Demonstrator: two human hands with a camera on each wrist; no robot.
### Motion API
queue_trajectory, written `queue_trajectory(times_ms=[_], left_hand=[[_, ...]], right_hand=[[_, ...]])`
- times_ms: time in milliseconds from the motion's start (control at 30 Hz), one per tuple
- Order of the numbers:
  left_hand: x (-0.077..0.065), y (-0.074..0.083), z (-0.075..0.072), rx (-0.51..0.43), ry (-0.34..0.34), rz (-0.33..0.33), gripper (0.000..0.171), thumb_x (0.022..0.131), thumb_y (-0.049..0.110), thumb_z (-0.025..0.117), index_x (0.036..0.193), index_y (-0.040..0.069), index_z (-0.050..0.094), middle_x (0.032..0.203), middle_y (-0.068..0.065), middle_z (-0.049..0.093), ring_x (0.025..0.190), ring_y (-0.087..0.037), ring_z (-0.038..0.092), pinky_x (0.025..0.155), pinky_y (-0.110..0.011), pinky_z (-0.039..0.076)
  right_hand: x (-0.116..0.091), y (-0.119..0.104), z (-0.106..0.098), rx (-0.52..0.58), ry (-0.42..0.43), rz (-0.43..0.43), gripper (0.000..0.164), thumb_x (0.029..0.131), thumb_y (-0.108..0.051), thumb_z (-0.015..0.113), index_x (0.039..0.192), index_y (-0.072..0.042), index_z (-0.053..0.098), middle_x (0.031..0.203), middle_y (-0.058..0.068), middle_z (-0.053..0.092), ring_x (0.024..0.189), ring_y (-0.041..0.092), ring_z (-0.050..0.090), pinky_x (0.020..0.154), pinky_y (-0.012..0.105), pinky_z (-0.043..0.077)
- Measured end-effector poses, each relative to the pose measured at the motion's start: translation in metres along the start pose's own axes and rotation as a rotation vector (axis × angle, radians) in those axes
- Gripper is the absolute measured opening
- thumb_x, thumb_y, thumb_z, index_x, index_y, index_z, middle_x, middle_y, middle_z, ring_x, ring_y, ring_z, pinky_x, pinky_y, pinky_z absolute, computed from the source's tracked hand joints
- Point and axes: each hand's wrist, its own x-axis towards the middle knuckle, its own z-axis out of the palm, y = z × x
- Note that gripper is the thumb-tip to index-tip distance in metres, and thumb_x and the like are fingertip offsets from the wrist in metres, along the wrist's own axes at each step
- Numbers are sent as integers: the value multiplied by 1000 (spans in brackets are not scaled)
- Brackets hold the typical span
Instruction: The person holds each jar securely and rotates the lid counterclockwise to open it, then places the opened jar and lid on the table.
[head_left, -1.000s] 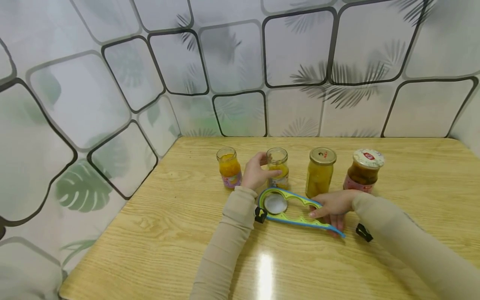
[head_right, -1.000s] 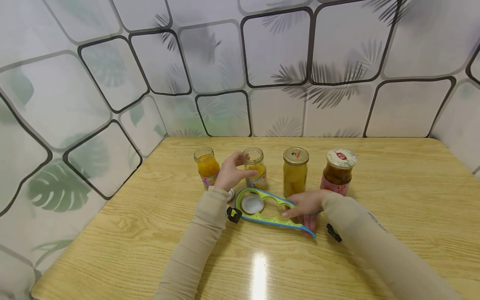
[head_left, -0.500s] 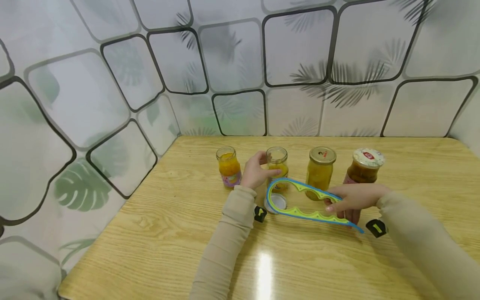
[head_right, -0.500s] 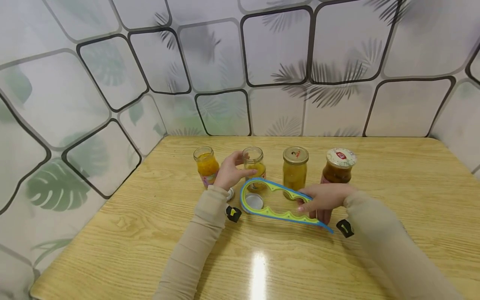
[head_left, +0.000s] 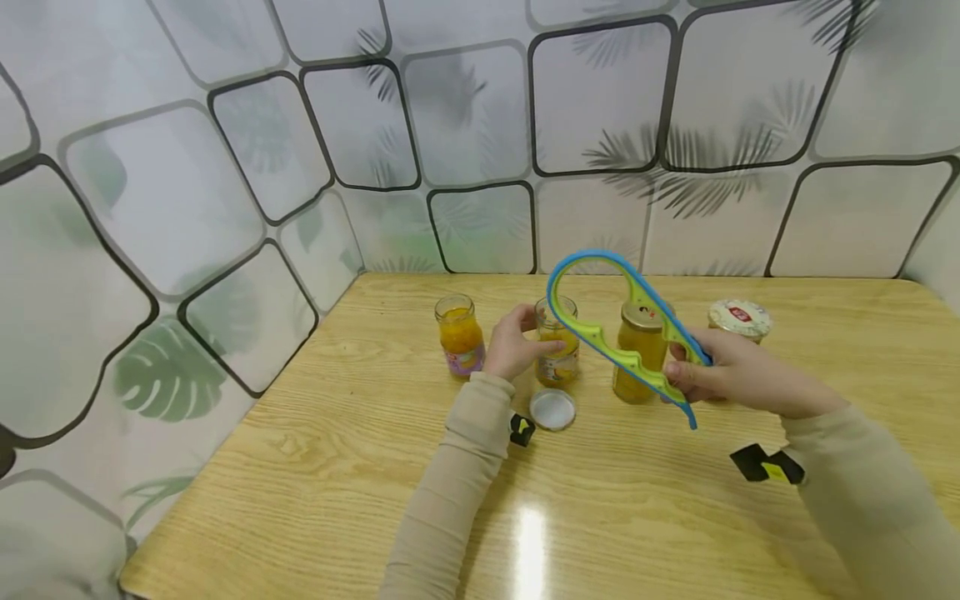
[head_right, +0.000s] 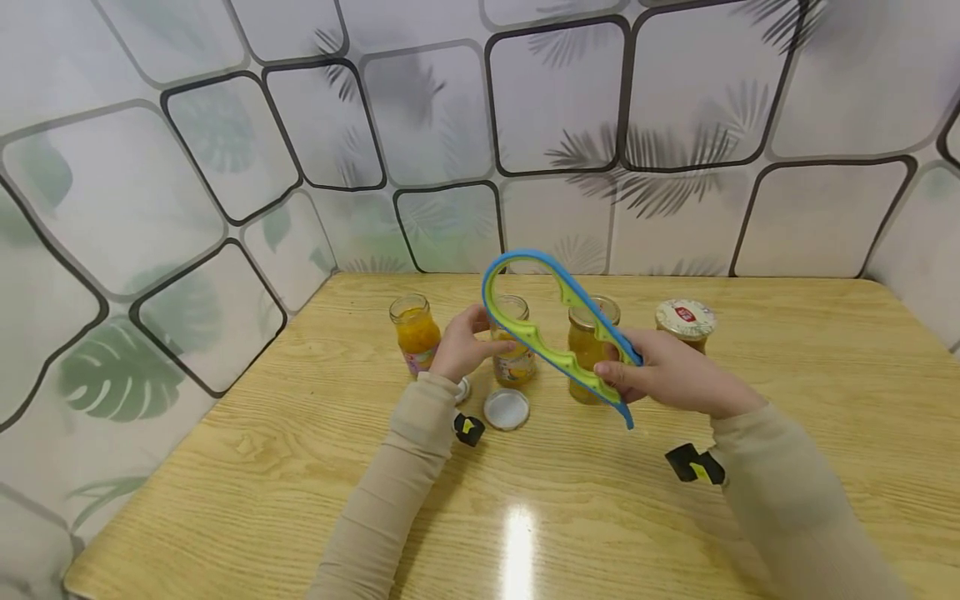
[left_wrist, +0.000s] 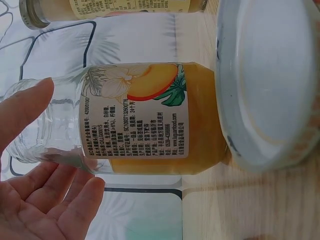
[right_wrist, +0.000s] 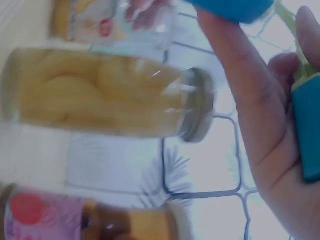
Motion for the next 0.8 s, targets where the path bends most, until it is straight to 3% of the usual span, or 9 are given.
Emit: queue_trajectory(times_ms=[100, 267, 500, 800], left_hand=[[0, 1, 2, -12, -7, -8, 43, 70, 17, 75, 107, 11, 54, 112, -5, 56, 107, -20, 50, 90, -36, 40], [-3, 3, 0, -9, -16, -15, 46, 71, 18, 75, 110, 10, 53, 113, -5, 56, 108, -21, 49, 91, -37, 38], [-3, 4, -2, -8, -22, -7, 49, 71, 18, 75, 113, 9, 52, 113, -5, 56, 108, -21, 48, 92, -37, 37], [-3, 2, -3, -13, -31, 2, 49, 71, 19, 75, 113, 8, 52, 114, -5, 56, 109, -21, 48, 92, -37, 37]], right_hand=[[-3, -6, 1, 20, 43, -83, 18, 93, -8, 43, 80, 1, 36, 66, 5, 44, 59, 11, 53, 50, 27, 47], [-6, -11, 1, 87, 23, -174, 15, 95, -4, 38, 81, 0, 34, 59, 6, 30, 45, 16, 24, 37, 31, 26], [-9, -12, -1, -58, 122, -130, 16, 95, -9, 40, 82, 0, 37, 62, 9, 37, 49, 16, 36, 41, 31, 33], [-14, -10, -7, -163, 210, -145, 15, 93, -6, 42, 80, -2, 37, 58, 3, 38, 43, 13, 34, 37, 28, 32]])
